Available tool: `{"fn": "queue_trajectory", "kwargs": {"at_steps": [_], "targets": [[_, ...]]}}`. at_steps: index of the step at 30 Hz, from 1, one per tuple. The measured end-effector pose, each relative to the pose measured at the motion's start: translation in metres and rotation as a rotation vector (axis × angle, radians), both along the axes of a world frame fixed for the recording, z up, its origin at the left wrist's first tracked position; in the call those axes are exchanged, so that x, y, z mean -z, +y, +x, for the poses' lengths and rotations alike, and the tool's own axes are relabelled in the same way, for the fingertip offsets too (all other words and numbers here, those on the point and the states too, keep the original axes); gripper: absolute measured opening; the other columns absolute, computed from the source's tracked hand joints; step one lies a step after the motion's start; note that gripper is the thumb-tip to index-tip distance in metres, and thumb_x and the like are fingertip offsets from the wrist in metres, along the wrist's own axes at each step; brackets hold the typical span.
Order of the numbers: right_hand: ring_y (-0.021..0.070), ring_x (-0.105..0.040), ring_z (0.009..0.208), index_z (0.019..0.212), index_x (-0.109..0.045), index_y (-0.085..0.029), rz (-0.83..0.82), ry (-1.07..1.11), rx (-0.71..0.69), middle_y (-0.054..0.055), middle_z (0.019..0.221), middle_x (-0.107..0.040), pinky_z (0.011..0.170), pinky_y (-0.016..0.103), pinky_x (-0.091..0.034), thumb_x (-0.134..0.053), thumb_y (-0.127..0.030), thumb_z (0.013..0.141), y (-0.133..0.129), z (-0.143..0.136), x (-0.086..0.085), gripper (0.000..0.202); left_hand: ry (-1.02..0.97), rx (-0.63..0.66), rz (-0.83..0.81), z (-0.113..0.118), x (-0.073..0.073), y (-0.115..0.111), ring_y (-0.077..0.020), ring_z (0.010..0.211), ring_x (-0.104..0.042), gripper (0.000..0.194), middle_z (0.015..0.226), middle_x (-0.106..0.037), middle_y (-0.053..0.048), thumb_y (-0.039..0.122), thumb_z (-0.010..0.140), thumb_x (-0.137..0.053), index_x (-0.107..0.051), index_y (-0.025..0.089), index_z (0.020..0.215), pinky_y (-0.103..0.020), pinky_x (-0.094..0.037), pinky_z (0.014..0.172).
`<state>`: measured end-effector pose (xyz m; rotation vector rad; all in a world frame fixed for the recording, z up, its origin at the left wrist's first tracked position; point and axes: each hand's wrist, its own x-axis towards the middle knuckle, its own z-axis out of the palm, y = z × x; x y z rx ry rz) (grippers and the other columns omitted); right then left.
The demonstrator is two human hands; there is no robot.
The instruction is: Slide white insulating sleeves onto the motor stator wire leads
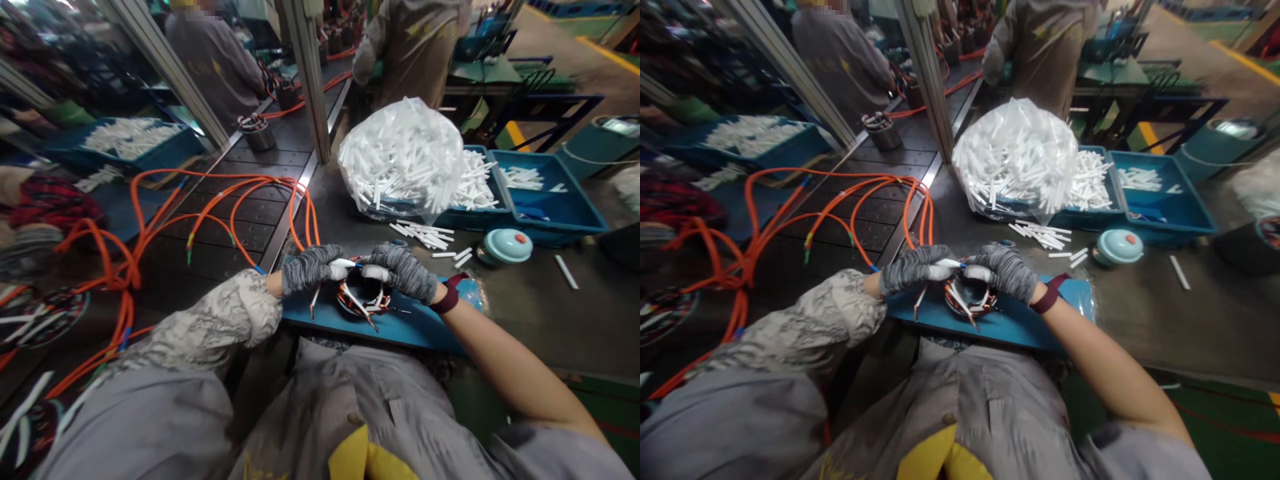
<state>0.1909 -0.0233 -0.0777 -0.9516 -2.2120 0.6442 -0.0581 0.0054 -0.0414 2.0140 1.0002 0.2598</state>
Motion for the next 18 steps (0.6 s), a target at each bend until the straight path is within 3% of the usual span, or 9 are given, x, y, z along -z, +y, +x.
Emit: {"fn": "queue_trajectory", "kwargs": {"at_steps": [5, 10, 16, 18], "targets": [[0.016, -0.057, 0.072, 0.098, -0.077, -0.022, -0.065, 0.184, 0.042, 0.003, 0.079, -0.069, 0.071, 0.03, -0.045, -0.054, -0.058, 0.098, -0.003, -0.007, 0.005, 0.044, -0.192, -0.106, -0.13, 0.002, 0.012, -0.008, -0.0259, 0.109, -0.065, 0.036, 0.116, -0.07, -0.007, 0.037, 0.085, -0.061, -0.064, 0.018, 0.115, -0.039, -0.055, 0.095], [0.0133, -0.052, 0.066, 0.085, -0.075, -0.021, -0.142, 0.276, 0.111, 0.0, 0.071, -0.063, 0.067, 0.029, -0.042, -0.058, -0.056, 0.097, -0.007, -0.012, 0.007, 0.041, -0.171, -0.085, -0.122, 0.004, 0.021, -0.005, -0.0257, 0.114, -0.063, 0.036, 0.123, -0.067, -0.009, 0.035, 0.087, -0.058, -0.059, 0.017, 0.119, -0.04, -0.055, 0.099], [0.0133, -0.052, 0.064, 0.084, -0.075, -0.02, -0.165, 0.292, 0.091, 0.0, 0.069, -0.063, 0.065, 0.029, -0.04, -0.057, -0.059, 0.096, -0.007, -0.01, 0.007, 0.045, -0.231, -0.043, -0.134, 0.009, 0.022, 0.0, -0.0243, 0.101, -0.065, 0.031, 0.106, -0.069, -0.008, 0.041, 0.089, -0.052, -0.062, 0.018, 0.107, -0.039, -0.056, 0.09], [0.0139, -0.053, 0.065, 0.082, -0.075, -0.02, -0.145, 0.245, 0.115, 0.001, 0.069, -0.063, 0.065, 0.029, -0.039, -0.056, -0.062, 0.096, -0.008, -0.01, 0.007, 0.048, -0.194, 0.016, -0.057, 0.011, 0.018, 0.005, -0.0232, 0.094, -0.065, 0.034, 0.098, -0.068, -0.007, 0.047, 0.088, -0.052, -0.064, 0.017, 0.099, -0.038, -0.056, 0.086]]}}
